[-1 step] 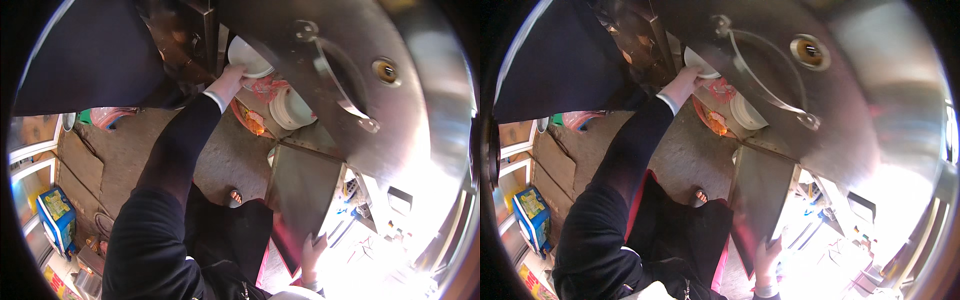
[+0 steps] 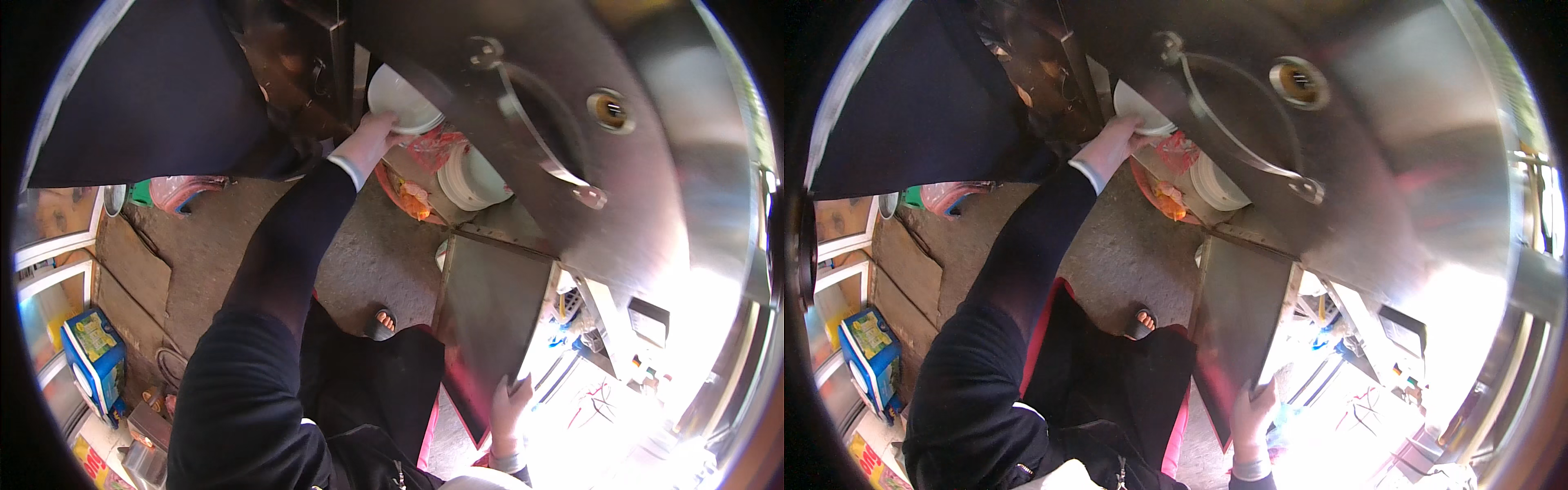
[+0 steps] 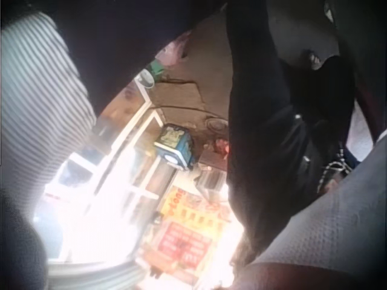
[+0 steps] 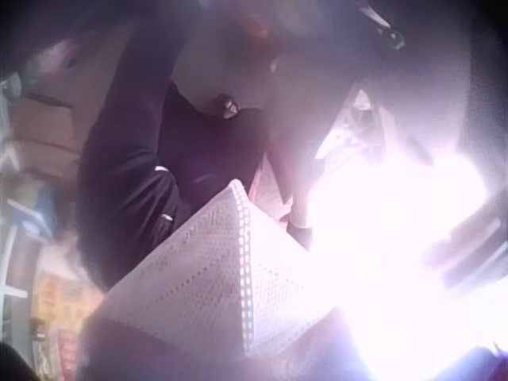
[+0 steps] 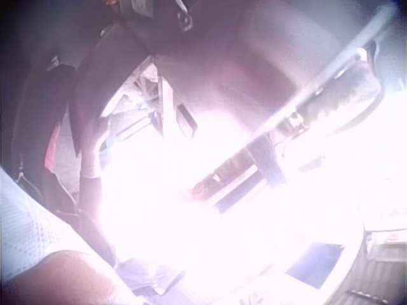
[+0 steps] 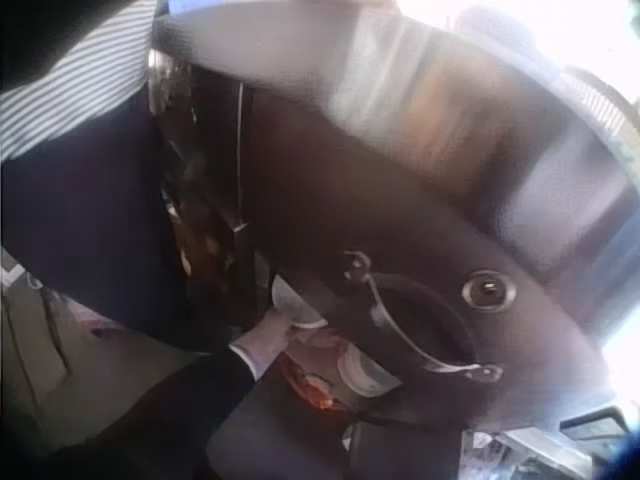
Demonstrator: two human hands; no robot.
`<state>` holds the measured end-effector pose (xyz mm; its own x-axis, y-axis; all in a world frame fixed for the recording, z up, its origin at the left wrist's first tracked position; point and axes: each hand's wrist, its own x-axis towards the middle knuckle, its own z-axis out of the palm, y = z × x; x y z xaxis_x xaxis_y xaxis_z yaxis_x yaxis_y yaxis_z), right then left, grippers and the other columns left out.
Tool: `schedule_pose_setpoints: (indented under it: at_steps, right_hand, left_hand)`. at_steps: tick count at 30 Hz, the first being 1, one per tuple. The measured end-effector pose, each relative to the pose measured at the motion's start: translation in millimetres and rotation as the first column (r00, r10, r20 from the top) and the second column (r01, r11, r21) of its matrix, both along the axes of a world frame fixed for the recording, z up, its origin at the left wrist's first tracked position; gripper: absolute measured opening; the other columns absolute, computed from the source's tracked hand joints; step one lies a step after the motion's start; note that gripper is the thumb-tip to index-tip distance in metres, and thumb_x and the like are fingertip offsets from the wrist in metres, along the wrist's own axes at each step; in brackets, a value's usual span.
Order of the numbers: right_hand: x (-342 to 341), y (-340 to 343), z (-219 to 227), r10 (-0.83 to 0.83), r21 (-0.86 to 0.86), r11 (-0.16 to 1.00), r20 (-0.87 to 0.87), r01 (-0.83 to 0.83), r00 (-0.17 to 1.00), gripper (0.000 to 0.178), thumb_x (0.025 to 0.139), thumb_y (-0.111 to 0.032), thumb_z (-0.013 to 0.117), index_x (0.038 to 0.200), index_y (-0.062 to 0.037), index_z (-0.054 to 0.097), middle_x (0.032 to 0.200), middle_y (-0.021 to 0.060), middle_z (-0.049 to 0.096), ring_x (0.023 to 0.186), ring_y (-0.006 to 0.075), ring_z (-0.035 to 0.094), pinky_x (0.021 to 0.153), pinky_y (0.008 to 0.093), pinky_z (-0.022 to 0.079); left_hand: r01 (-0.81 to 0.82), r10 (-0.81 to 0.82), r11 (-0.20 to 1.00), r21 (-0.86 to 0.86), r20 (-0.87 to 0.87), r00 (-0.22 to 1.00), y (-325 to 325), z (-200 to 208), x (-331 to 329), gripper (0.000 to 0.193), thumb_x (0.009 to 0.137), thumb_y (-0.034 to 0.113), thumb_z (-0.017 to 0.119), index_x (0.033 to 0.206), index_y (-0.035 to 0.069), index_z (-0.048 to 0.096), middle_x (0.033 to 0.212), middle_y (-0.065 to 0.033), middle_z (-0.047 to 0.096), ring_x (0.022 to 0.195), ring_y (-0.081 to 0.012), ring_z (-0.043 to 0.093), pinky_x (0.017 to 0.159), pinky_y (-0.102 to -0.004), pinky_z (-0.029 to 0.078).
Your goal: The person assembles bowls of food at a street stall. They scoop sliced potatoes and fried meat into bowls, add chopped green herbs, and pour a dark sauce over the contents. The person repeats this process for multiple bowls, handling ingredients and serving utensils throughout.
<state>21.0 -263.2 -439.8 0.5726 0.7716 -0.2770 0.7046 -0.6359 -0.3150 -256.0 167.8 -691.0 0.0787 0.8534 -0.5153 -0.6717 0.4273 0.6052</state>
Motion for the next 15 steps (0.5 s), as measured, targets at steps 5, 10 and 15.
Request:
schedule_pose_setpoints:
  at_steps: [5, 10, 15]
  right_hand:
    - [-0.4, 10.8, 3.4, 0.035, 0.06, 0.998, -0.084, -0.03, 0.996, 0.014, 0.08, -0.003, 0.062, 0.092, 0.0029, 0.058, 0.073, 0.022, 0.061, 0.072, 0.0417, 0.063, 0.068, 0.0461, 0.049]
    - [7.0, 12.5, 0.8, 0.125, 0.047, 0.991, -0.023, -0.124, 0.992, 0.033, 0.076, -0.009, 0.065, 0.108, -0.0004, 0.059, 0.088, 0.0224, 0.066, 0.083, 0.0419, 0.066, 0.074, 0.0484, 0.053]
    - [8.6, 14.0, 0.9, 0.103, 0.006, 0.995, -0.089, -0.103, 0.991, 0.036, 0.077, -0.01, 0.064, 0.113, -0.0028, 0.059, 0.096, 0.0202, 0.066, 0.088, 0.0402, 0.067, 0.078, 0.0476, 0.054]
  left_hand:
    - [0.192, -0.193, 0.973, 0.129, -0.005, 0.981, -97.1, 52.9, -35.7, 0.051, 0.096, 0.011, 0.05, 0.144, 0.002, 0.035, 0.139, -0.0188, 0.051, 0.122, -0.0305, 0.058, 0.095, -0.0517, 0.054]
    - [0.366, -0.366, 0.93, 0.017, -0.026, 0.93, -221.1, 157.8, -93.0, 0.048, 0.097, 0.011, 0.048, 0.143, 0.002, 0.039, 0.139, -0.0158, 0.054, 0.122, -0.0291, 0.059, 0.098, -0.0525, 0.052]
    - [0.408, -0.411, 0.878, -0.251, 0.039, 0.911, -299.2, 324.9, -105.4, 0.052, 0.083, -0.009, 0.05, 0.134, -0.007, 0.046, 0.127, -0.0205, 0.058, 0.113, -0.0313, 0.064, 0.096, -0.0435, 0.056]
